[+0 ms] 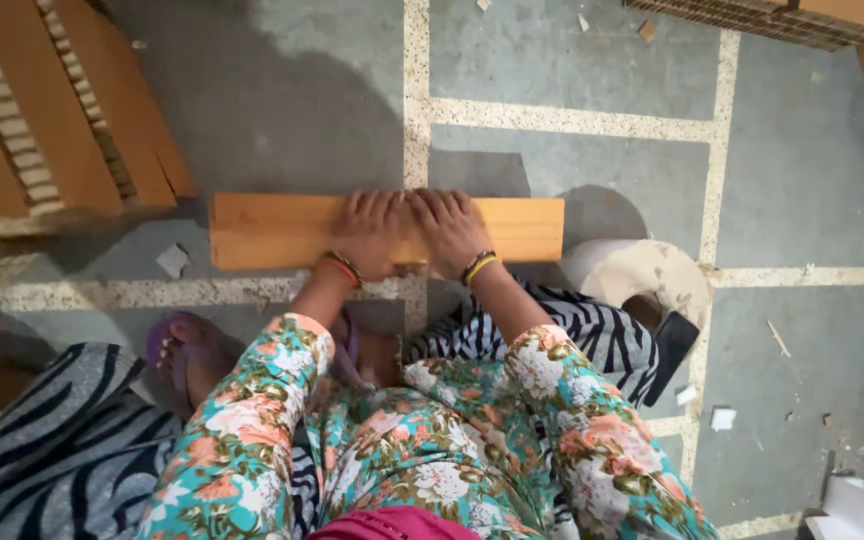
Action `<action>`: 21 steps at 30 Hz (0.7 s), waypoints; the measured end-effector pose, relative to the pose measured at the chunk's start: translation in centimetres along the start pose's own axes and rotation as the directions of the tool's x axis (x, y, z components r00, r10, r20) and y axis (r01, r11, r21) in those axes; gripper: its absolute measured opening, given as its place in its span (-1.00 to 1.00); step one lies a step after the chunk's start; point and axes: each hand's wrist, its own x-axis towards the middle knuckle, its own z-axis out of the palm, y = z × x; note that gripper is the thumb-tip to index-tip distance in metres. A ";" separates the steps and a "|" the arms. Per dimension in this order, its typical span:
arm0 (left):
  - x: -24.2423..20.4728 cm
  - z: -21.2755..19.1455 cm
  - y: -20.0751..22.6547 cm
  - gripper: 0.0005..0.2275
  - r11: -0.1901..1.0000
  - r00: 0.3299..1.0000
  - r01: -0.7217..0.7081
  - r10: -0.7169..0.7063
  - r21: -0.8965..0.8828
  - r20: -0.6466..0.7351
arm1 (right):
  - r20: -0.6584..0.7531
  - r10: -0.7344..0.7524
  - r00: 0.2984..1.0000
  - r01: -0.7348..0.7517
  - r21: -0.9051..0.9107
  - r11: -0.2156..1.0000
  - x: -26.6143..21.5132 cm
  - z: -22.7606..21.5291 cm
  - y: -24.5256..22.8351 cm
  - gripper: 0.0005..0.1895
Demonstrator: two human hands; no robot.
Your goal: The person sits on the floor and folds a rectangular piece of cardboard along pre-scored lines to form a box-like structure. They press the edges to secure the folds and then place the assembled item onto a stack of similar cardboard pieces.
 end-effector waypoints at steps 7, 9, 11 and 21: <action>-10.5 -5.0 -10.9 -0.43 0.948 0.916 0.306 -0.269 0.085 -0.297 | -0.088 0.468 0.879 -0.458 0.113 0.882 -6.3 -2.2 7.0 -0.40; -12.1 -4.8 -12.9 -0.56 0.942 0.891 0.324 -0.275 0.083 -0.361 | -0.182 0.536 0.825 -0.538 0.042 0.842 -7.8 -2.0 8.5 -0.61; -12.4 -3.7 -13.6 -0.69 0.933 0.856 0.358 -0.319 0.022 -0.407 | -0.229 0.541 0.809 -0.546 0.045 0.836 -8.3 -1.1 8.8 -0.66; -11.4 -6.4 -12.0 -0.74 0.922 0.850 0.355 -0.387 -0.155 -0.358 | -0.283 0.520 0.806 -0.479 0.206 0.853 -7.5 -2.6 8.5 -0.73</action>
